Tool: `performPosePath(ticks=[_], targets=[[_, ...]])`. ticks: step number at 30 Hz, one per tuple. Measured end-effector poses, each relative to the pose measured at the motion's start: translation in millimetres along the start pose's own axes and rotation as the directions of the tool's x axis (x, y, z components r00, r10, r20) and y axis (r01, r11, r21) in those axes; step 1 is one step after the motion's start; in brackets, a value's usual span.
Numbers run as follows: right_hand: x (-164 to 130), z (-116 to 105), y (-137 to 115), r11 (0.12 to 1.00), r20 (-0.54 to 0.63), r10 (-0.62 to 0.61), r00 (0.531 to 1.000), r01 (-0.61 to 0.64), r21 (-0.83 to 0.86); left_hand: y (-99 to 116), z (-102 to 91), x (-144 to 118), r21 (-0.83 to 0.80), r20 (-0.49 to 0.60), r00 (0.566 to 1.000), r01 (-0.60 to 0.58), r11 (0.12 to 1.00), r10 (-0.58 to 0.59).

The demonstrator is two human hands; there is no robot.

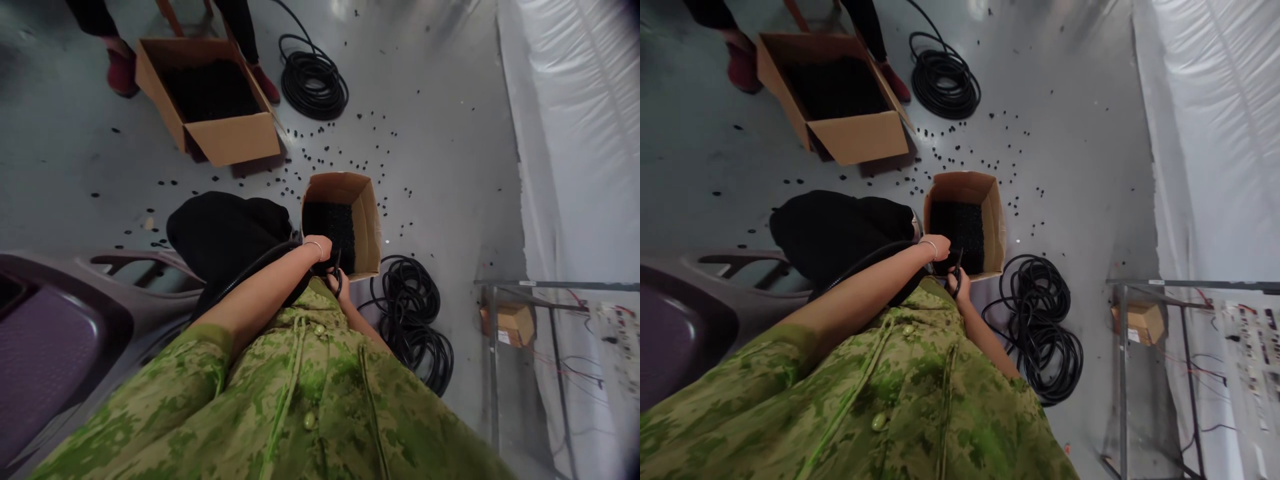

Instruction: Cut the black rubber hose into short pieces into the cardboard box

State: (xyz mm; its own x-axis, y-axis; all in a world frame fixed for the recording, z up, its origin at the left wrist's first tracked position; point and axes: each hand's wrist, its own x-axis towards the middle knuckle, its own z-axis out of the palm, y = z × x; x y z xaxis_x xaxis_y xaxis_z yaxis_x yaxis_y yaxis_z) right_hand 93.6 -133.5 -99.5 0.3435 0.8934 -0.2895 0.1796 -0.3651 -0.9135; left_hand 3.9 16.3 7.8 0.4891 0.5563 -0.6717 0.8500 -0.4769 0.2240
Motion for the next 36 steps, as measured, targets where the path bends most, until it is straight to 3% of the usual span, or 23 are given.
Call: performPosePath(ticks=[6,12,26,36], targets=[[-10.8,-10.7,-12.2,0.988,0.103,0.082,0.991,-0.095,0.122,0.0,-10.4,-4.6,-0.084,-0.052,0.998,0.032,0.996,-0.037],[-6.8,-16.7,-14.6,0.999,0.155,-0.034,0.987,0.036,-0.010,0.5,-12.1,-7.3,-0.112,-0.077,0.996,0.026,0.993,-0.035],[-4.6,-16.1,-15.8,0.990,0.151,0.028,0.988,-0.007,-0.138,0.4,-10.9,-6.8,-0.118,-0.087,0.996,0.024,0.993,-0.034],[-3.9,-15.8,-18.3,0.993,0.152,0.036,0.988,-0.018,-0.117,-1.1,-8.2,-3.2,-0.102,-0.089,0.996,0.020,0.995,-0.029]])
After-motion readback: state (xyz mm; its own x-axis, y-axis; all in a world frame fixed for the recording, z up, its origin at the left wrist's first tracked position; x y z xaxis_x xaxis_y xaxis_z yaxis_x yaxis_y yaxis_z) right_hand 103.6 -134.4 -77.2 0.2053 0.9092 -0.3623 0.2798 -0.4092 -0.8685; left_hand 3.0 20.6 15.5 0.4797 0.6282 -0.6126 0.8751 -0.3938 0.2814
